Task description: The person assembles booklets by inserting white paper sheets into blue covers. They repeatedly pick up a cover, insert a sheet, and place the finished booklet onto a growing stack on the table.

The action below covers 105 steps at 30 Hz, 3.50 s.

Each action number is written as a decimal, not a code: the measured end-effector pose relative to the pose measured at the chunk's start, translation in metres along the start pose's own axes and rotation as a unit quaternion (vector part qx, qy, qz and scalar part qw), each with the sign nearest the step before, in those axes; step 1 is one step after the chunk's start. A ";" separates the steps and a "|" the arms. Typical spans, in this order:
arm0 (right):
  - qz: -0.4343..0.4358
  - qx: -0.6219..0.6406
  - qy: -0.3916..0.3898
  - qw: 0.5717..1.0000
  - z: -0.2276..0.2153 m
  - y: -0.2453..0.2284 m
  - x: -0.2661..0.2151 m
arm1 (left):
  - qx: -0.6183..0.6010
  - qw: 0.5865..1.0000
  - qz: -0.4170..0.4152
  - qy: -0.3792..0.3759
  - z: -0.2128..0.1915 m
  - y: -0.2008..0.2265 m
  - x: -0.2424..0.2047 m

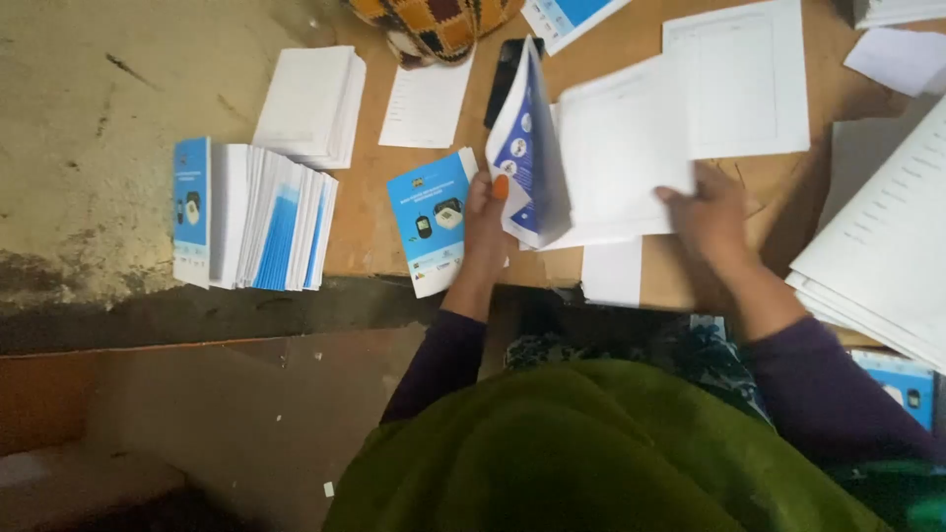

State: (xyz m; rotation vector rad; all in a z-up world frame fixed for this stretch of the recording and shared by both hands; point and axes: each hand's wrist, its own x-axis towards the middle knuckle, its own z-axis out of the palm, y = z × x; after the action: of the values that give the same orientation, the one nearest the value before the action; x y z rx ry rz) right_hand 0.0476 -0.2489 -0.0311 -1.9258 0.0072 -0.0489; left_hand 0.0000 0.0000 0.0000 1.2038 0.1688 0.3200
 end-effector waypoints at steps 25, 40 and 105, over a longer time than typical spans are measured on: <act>-0.106 0.109 0.202 0.968 -0.194 -0.050 -0.101 | 0.212 0.962 0.042 -0.169 0.186 -0.051 0.039; -0.042 -0.355 0.241 0.902 -0.204 -0.008 -0.108 | 0.528 0.835 -0.149 0.038 0.165 -0.134 0.129; 0.025 0.185 -0.056 0.981 0.047 0.001 0.003 | 0.052 0.988 -0.122 0.081 0.016 -0.003 -0.009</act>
State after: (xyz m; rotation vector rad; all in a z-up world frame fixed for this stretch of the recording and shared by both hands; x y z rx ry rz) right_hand 0.0521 -0.2056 -0.0485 -1.5535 -0.0278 0.0873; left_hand -0.0033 -0.0185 0.0022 1.2452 0.4751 0.1945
